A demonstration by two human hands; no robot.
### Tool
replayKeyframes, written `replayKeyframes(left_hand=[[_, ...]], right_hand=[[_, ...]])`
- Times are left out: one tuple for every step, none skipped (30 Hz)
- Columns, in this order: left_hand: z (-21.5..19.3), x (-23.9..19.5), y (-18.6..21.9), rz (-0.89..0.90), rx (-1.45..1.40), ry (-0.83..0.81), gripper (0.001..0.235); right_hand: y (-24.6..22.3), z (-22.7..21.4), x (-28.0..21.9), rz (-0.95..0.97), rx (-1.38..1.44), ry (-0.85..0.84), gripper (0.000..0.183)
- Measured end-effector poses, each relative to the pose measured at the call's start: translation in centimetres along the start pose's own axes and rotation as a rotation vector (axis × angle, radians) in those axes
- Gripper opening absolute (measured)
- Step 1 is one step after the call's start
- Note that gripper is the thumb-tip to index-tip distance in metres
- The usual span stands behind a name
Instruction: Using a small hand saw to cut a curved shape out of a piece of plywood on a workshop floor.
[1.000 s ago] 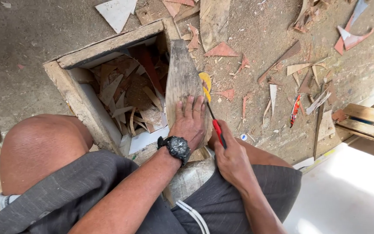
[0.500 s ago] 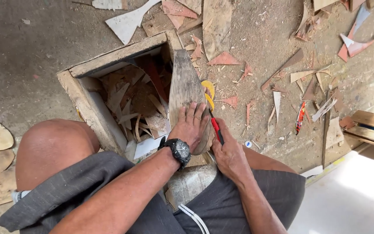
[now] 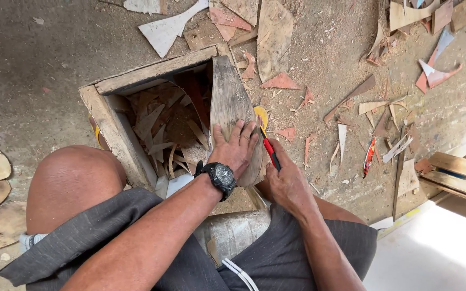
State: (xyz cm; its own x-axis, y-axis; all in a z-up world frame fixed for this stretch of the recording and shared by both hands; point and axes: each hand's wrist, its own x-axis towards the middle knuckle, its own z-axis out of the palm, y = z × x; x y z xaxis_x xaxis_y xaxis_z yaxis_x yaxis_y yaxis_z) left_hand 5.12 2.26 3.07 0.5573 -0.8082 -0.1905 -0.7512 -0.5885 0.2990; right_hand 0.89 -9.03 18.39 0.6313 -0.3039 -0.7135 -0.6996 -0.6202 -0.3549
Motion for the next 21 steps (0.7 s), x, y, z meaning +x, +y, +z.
replayKeyframes(left_hand=[[-0.4, 0.1, 0.1, -0.003, -0.001, 0.001, 0.063], [-0.6, 0.3, 0.1, -0.013, 0.015, -0.042, 0.064], [-0.8, 0.1, 0.4, -0.024, 0.025, -0.092, 0.064], [0.0, 0.6, 0.5, -0.027, 0.018, -0.098, 0.064], [0.7, 1.0, 0.5, -0.029, 0.054, -0.119, 0.064], [1.5, 1.3, 0.5, -0.031, 0.089, -0.140, 0.064], [1.1, 1.2, 0.6, -0.037, 0.092, -0.137, 0.064], [0.7, 1.2, 0.6, -0.036, 0.070, -0.136, 0.063], [0.4, 1.0, 0.7, -0.032, 0.048, -0.140, 0.063], [-1.2, 1.1, 0.3, -0.035, 0.051, -0.140, 0.063], [-2.8, 0.8, 0.7, -0.037, 0.101, -0.170, 0.063], [-4.3, 0.6, 1.1, -0.038, 0.151, -0.199, 0.063], [-4.9, 0.3, 1.3, -0.036, 0.142, -0.199, 0.063], [-5.7, 0.0, 1.6, -0.019, 0.214, -0.294, 0.069], [-6.6, 0.4, 1.0, -0.003, 0.310, -0.375, 0.080], [-6.9, 1.3, 0.3, 0.000, 0.326, -0.360, 0.080], [-6.8, 1.1, 0.7, -0.012, 0.304, -0.383, 0.082], [-6.6, 0.9, 1.0, -0.024, 0.283, -0.405, 0.083], [-5.8, 0.9, 1.1, -0.022, 0.283, -0.410, 0.083], [-5.2, 0.9, 1.2, -0.031, 0.261, -0.387, 0.075], [-4.7, 1.1, 1.1, -0.045, 0.244, -0.360, 0.069]], right_hand=[[-0.1, -0.1, 0.4, -0.001, -0.002, -0.001, 0.061], [-0.2, -0.2, 0.8, -0.014, -0.013, 0.006, 0.061], [-0.2, -0.1, 1.0, -0.021, -0.024, 0.006, 0.061], [-0.5, -0.4, 0.6, -0.016, -0.027, -0.001, 0.061], [-0.9, -0.6, 0.3, -0.038, -0.027, 0.012, 0.060], [-1.3, -0.8, 0.0, -0.059, -0.028, 0.025, 0.060], [-1.2, -0.8, 0.0, -0.066, -0.030, 0.024, 0.060], [-1.1, -0.9, 0.0, -0.056, -0.034, 0.019, 0.061], [-1.0, -0.7, -0.1, -0.042, -0.033, 0.013, 0.061], [-1.2, -1.0, -0.9, -0.045, -0.032, 0.012, 0.061], [-1.1, -1.2, -2.2, -0.045, -0.046, 0.009, 0.063], [-1.0, -1.5, -3.6, -0.044, -0.061, 0.007, 0.066], [0.2, -1.5, -4.8, -0.038, -0.067, 0.007, 0.066], [1.3, -1.5, -6.0, -0.067, -0.071, 0.032, 0.063], [2.1, -1.5, -6.5, -0.111, -0.062, 0.078, 0.063], [1.9, -1.6, -6.4, -0.119, -0.056, 0.096, 0.063], [2.2, -1.7, -7.3, -0.046, -0.050, 0.073, 0.064], [2.5, -1.6, -8.1, 0.027, -0.044, 0.050, 0.065], [2.1, -1.5, -7.3, 0.030, -0.042, 0.046, 0.065], [1.7, -1.4, -6.5, 0.046, -0.037, 0.027, 0.065], [1.1, -1.5, -5.5, 0.056, -0.032, 0.012, 0.065]])
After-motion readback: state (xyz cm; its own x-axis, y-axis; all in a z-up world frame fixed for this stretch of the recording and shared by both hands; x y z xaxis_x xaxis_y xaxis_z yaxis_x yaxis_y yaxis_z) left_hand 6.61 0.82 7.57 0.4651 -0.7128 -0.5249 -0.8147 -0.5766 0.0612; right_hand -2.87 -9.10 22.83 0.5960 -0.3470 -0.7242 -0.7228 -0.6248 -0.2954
